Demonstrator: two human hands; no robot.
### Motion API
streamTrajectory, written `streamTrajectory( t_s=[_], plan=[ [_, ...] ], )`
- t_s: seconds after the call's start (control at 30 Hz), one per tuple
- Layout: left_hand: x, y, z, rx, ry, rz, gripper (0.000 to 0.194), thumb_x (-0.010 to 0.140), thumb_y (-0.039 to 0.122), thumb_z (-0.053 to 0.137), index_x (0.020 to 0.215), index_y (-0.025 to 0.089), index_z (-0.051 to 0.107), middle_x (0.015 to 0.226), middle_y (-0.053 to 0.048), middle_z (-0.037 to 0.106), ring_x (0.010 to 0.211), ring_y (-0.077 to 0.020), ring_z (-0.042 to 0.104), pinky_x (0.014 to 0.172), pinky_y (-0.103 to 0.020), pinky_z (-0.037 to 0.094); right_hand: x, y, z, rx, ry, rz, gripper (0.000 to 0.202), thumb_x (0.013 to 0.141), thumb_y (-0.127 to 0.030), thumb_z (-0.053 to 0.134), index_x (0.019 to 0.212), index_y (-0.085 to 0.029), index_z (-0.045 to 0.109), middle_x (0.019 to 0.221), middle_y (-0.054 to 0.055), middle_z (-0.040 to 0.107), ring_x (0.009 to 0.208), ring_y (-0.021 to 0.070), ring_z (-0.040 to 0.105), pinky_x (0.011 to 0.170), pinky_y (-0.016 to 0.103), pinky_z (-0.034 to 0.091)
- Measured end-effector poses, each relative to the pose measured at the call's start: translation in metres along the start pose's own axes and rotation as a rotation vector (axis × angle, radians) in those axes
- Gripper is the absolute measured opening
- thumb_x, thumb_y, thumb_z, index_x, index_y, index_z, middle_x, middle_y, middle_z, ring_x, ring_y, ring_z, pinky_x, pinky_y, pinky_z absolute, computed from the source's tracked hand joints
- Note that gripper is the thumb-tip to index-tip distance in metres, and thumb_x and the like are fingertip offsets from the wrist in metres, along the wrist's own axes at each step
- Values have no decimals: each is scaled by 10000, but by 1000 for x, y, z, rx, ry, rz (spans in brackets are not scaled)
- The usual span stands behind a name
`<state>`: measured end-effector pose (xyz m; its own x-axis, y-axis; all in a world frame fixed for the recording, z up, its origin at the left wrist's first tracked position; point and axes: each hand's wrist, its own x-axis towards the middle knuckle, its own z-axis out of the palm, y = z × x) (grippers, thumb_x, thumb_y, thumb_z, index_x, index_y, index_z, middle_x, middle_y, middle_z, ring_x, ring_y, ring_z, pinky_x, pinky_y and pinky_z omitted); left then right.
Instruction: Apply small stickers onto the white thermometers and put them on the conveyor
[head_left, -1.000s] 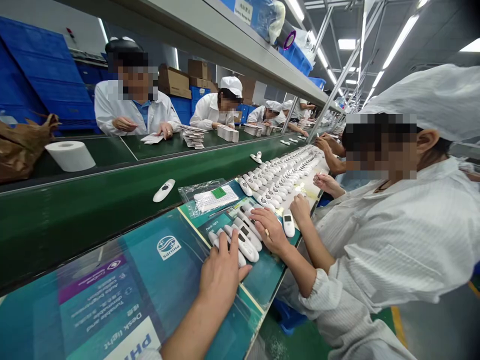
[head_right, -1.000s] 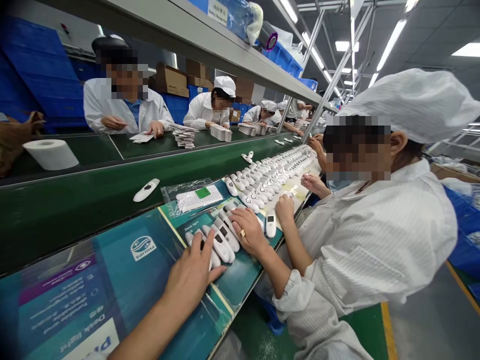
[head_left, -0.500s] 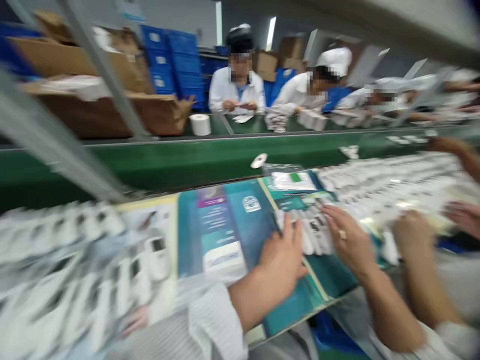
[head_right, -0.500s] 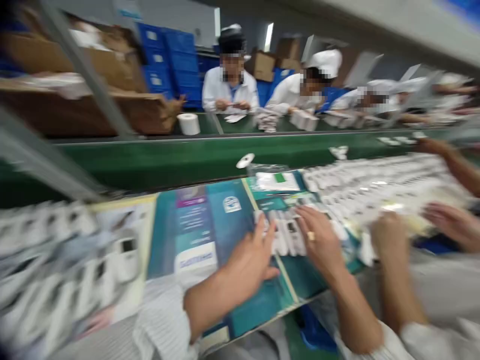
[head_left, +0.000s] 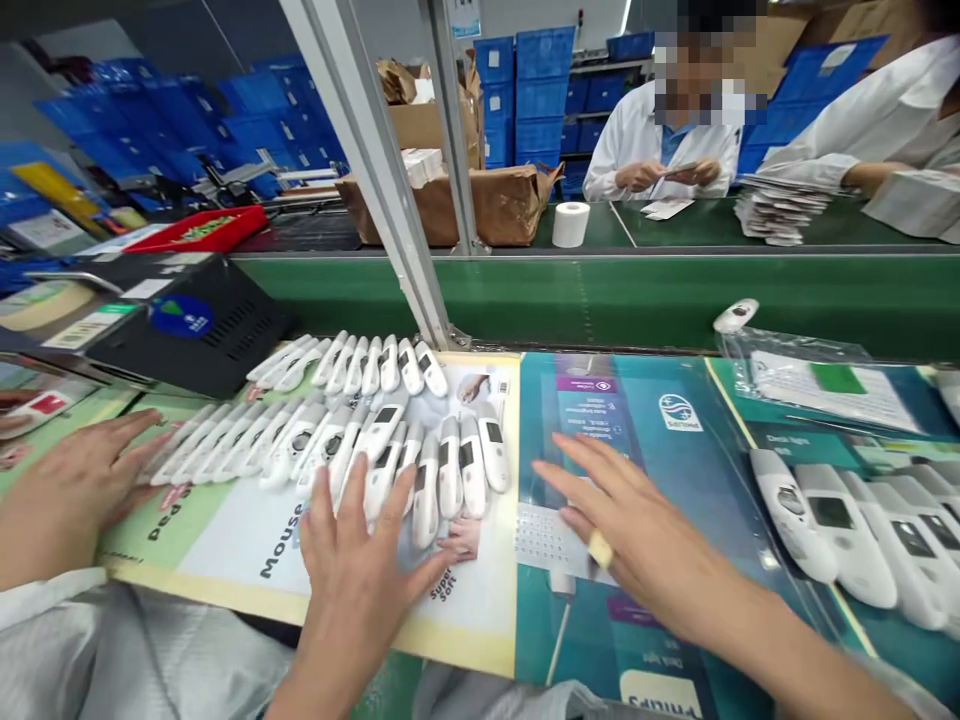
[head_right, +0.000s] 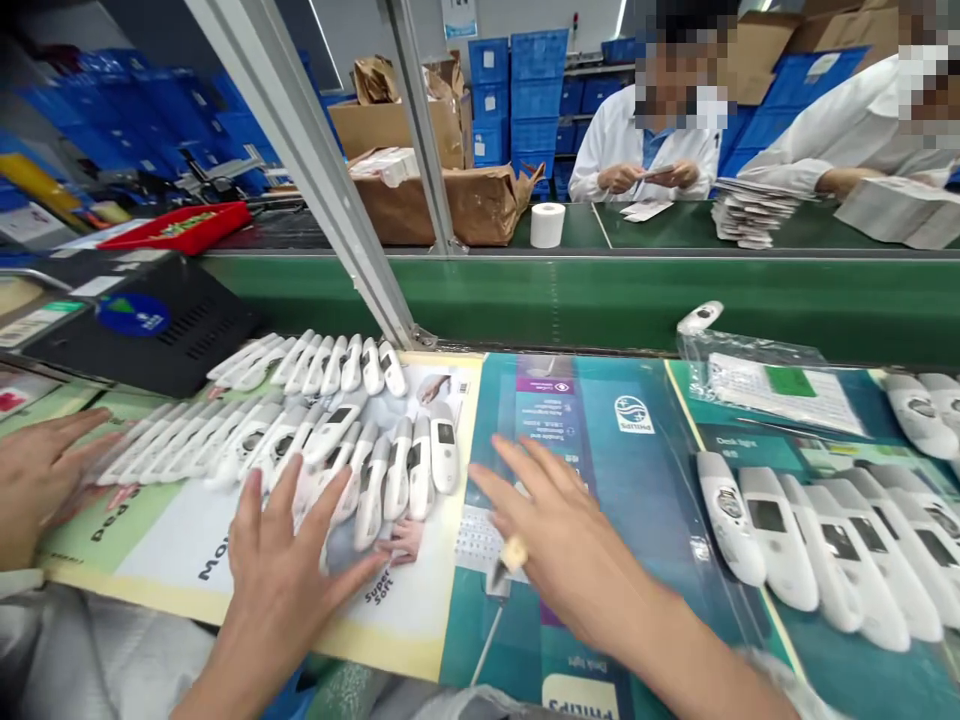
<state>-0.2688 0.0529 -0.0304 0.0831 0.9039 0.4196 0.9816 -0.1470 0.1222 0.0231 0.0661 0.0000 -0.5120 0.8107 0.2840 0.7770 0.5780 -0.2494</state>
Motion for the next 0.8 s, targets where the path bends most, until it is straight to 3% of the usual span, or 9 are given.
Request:
streamTrajectory(
  t_s=[0.03, 0.1, 0.23, 0.33, 0.43, 0.6, 0.8],
  plan=[
    [0, -7, 3, 62, -57, -72, 655, 863, 441, 719, 1441, 206, 519, 1621, -238, 227, 1497, -561, 47, 1086, -779, 269, 18, -7, 6, 28, -62, -14, 548, 979, -208, 505, 1503, -359, 453, 1630, 61, 345, 1486, 392, 323, 1064, 625, 481],
    [5, -17, 9, 134, -166, -151, 819, 794, 483, 788, 1500, 214, 473, 1655, -251, 152, 1476, -611, 2, 1034, -819, 278, 52, -24, 18, 77, -175, -65, 647, 932, -173, 580, 1524, -381, 422, 1679, 50, 220, 1521, 460, 168, 1085, 713, 398],
    [24, -30, 15, 164, -274, -32, 818, 794, 468, 799, 1512, 272, 459, 1650, -211, 249, 1481, -580, 121, 1009, -825, 305, 96, -53, 41, 119, -349, -74, 772, 877, -272, 714, 1561, -354, 364, 1689, 114, 156, 1491, 563, 93, 1028, 847, 298],
    [30, -32, 25, 131, -248, 64, 779, 791, 465, 806, 1480, 257, 510, 1609, -194, 359, 1466, -546, 230, 1038, -775, 344, 103, -56, 47, 102, -388, -55, 785, 871, -282, 726, 1564, -320, 360, 1676, 144, 195, 1497, 548, 93, 1035, 855, 267],
    [32, -24, 37, 49, -203, 185, 844, 739, 506, 839, 1465, 202, 533, 1558, -189, 448, 1430, -535, 311, 1085, -703, 368, 93, -45, 41, 92, -355, -14, 690, 901, -246, 679, 1535, -307, 412, 1665, 128, 247, 1510, 513, 114, 1048, 816, 318],
    [51, 20, 51, -8, -154, 310, 881, 708, 527, 856, 1462, 200, 540, 1523, -200, 488, 1369, -590, 354, 985, -711, 457, 61, -9, 18, 31, -251, 84, 603, 924, -211, 643, 1490, -316, 466, 1645, 92, 311, 1528, 446, 144, 1119, 725, 346],
    [89, 109, 44, -45, -199, 494, 726, 851, 465, 750, 1491, 233, 498, 1580, -188, 414, 1343, -519, 449, 913, -612, 554, 12, 44, -23, -52, -258, 217, 526, 977, -258, 572, 1488, -270, 450, 1665, 83, 266, 1544, 399, 117, 1159, 663, 335]
  ],
)
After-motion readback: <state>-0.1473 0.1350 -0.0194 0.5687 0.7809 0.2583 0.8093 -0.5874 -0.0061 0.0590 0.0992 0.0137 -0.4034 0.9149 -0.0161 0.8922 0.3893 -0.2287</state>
